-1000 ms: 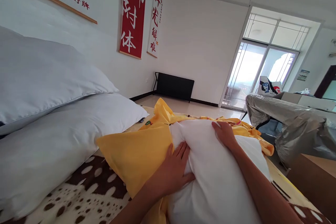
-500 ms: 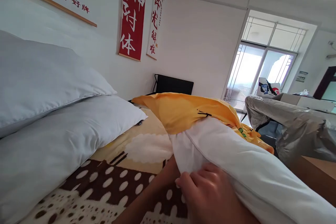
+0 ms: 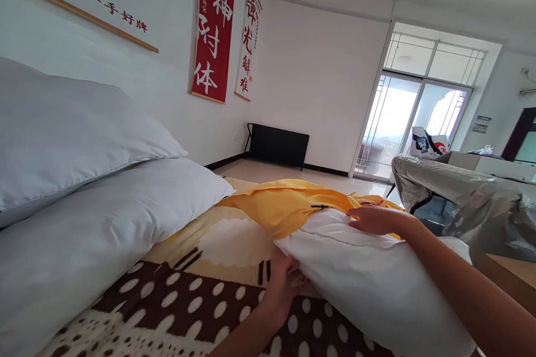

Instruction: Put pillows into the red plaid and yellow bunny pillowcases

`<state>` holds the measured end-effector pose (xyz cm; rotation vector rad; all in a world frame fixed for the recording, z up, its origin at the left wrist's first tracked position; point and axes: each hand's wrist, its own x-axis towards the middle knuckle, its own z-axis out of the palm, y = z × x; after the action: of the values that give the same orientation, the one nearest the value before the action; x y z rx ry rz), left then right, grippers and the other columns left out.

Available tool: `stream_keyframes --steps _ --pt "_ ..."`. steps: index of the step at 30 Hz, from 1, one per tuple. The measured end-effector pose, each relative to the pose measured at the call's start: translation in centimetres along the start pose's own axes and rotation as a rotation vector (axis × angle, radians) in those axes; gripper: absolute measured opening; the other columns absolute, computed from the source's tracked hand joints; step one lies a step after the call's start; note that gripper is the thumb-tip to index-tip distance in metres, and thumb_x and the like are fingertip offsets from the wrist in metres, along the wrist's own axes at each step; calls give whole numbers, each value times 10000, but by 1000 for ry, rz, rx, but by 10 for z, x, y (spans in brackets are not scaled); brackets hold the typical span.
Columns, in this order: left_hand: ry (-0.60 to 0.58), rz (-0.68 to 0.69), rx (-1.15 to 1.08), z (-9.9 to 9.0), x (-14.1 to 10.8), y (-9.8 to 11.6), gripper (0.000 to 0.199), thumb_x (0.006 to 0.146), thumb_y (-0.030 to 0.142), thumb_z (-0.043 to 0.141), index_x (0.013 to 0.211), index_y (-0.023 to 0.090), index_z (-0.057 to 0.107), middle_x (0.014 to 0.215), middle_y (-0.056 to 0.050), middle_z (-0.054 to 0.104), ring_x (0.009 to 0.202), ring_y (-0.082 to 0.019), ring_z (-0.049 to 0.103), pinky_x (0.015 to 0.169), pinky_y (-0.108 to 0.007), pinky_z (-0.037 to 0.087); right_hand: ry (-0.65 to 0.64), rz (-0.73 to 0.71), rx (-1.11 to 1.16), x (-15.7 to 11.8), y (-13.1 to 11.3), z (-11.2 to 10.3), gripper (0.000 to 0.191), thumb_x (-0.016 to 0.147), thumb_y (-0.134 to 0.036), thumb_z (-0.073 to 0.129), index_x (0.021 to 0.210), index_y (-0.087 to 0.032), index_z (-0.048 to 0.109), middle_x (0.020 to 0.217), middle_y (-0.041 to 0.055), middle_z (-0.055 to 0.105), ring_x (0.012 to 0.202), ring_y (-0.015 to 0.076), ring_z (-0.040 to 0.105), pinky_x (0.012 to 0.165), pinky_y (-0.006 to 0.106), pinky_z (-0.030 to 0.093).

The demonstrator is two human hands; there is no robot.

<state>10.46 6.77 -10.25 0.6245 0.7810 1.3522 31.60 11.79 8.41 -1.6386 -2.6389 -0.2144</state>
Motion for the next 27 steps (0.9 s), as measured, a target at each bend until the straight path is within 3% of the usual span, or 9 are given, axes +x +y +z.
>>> stream_keyframes --steps 4,7,9,12,15,18,22,25,27 --pt "-72 -36 -13 12 -19 -11 559 592 318 642 1138 268 531 1027 -44 583 944 -216 542 725 -307 485 -230 58 206 7 39 -37 528 832 -439 514 1318 -235 540 1080 73 696 863 183 678 744 264 489" --pt "-76 -109 54 19 -29 -15 592 608 316 616 1186 274 498 1128 -77 564 1109 -284 484 730 -352 492 -78 136 142 18 61 -49 636 796 -361 550 1395 -171 455 1177 161 647 1027 261 633 869 347 445" --pt "-15 -148 68 21 -32 -14 635 624 346 626 1230 257 458 1247 -106 519 1185 -317 449 752 -387 496 5 168 70 26 62 -36 769 739 -283 593 1456 -137 354 1372 223 485 1237 353 486 998 451 348" --pt "71 -172 -24 20 -29 -13 742 620 430 703 1279 223 431 1361 -141 460 1209 -331 472 842 -409 494 48 139 18 39 40 9 892 688 -245 631 1495 -157 260 1519 205 260 1395 397 225 1100 540 149" --pt "75 -131 -121 17 -21 -18 789 600 475 759 1274 191 462 1330 -148 515 1219 -303 498 944 -372 463 56 60 43 59 2 59 797 734 -336 633 1457 -203 326 1477 169 371 1351 335 352 1083 480 246" --pt "95 -86 -117 14 -11 -24 827 572 464 792 1254 121 475 1266 -176 563 1204 -300 517 982 -350 440 85 56 80 77 -30 87 480 822 -358 547 1265 -173 532 1152 142 659 1050 264 618 883 352 425" --pt "200 -112 -44 11 -7 -19 792 580 421 790 1220 73 481 1168 -194 610 1119 -315 568 945 -373 461 207 165 81 79 -54 86 243 842 -277 480 937 -135 653 942 152 702 876 249 644 694 289 401" --pt "283 -153 -33 11 -14 -1 712 609 417 763 1202 126 500 1082 -137 649 1025 -300 609 892 -388 482 302 181 79 60 -72 70 200 778 -157 461 849 -164 648 891 106 704 862 219 625 657 262 352" --pt "241 -155 -89 9 -17 17 595 640 413 722 1152 168 543 981 -87 674 933 -280 637 836 -381 502 349 165 78 42 -90 57 227 732 -101 442 820 -189 631 841 69 699 815 198 612 634 255 322"
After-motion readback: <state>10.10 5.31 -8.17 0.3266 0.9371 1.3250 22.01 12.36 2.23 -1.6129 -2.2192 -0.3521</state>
